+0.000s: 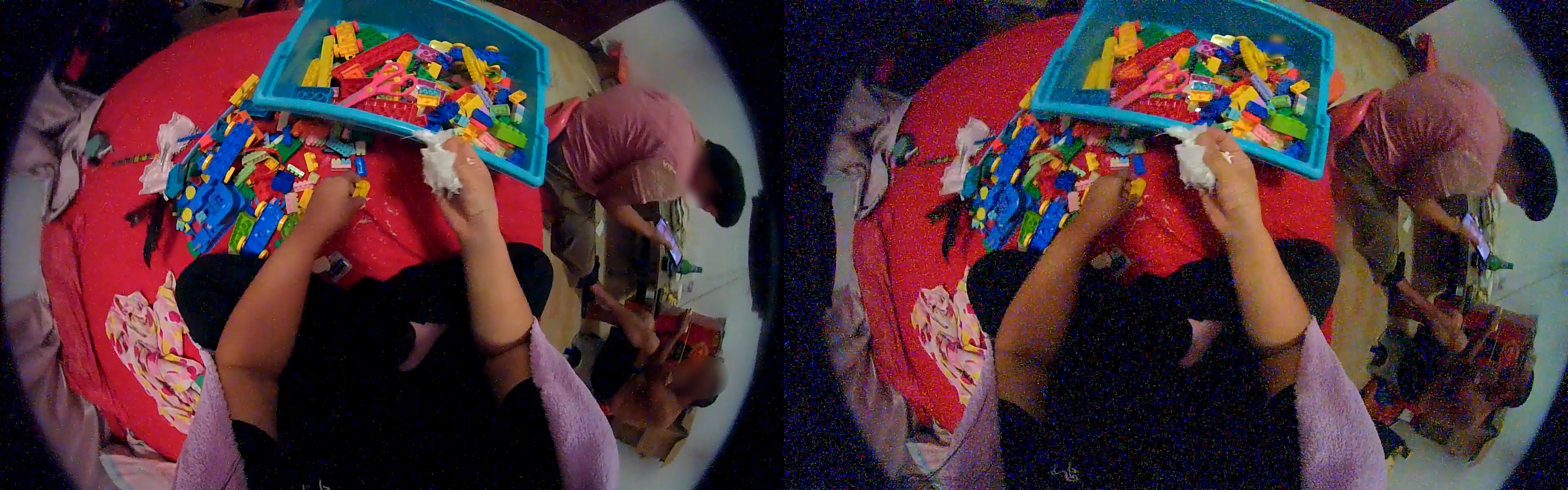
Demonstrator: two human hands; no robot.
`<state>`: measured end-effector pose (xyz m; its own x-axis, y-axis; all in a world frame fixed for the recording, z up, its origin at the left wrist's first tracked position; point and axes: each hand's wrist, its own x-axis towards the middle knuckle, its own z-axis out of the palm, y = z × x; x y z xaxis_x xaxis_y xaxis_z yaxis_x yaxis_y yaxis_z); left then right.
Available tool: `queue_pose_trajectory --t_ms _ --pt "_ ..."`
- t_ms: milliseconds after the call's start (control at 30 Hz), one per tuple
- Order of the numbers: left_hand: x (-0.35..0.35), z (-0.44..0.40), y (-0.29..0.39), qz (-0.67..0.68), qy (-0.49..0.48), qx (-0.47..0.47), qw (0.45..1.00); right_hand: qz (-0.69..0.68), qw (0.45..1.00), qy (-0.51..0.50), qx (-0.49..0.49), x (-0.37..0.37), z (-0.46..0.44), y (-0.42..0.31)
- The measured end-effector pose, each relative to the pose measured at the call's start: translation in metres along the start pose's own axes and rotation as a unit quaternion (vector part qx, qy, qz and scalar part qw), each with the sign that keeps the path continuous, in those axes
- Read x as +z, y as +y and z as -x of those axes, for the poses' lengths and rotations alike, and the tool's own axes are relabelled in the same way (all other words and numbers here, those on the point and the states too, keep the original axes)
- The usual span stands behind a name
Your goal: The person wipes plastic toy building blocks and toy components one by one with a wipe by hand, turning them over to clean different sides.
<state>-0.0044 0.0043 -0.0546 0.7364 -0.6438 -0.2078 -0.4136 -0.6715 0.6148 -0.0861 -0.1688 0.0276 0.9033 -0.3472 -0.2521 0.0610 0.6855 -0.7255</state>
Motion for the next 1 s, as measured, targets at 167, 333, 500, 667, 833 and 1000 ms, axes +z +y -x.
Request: queue_pose_trajectory --t_ms 167,333,500,667,833,1000 --pt "-0.019 -0.005 0.020 0.436 -0.074 -0.036 0.896 0.398 0.905 0.059 -0.137 0.010 0.010 0.008" --pt "-0.036 0.005 0.045 0.615 -0.122 0.022 0.779 0.516 0.775 -0.038 -0.362 0.007 0.003 0.029" --pt "-0.037 0.008 0.043 0.588 -0.125 0.041 0.798 0.517 0.789 -0.029 -0.332 0.006 0.000 0.029" --pt "-0.036 0.008 0.041 0.582 -0.142 0.045 0.800 0.551 0.773 -0.043 -0.313 0.000 -0.007 0.020" --pt "-0.033 0.009 0.045 0.634 -0.098 0.045 0.766 0.529 0.776 -0.032 -0.343 0.005 -0.002 0.023" --pt "-0.034 0.008 0.042 0.612 -0.115 0.059 0.780 0.539 0.764 -0.075 -0.346 0.005 -0.001 0.023"
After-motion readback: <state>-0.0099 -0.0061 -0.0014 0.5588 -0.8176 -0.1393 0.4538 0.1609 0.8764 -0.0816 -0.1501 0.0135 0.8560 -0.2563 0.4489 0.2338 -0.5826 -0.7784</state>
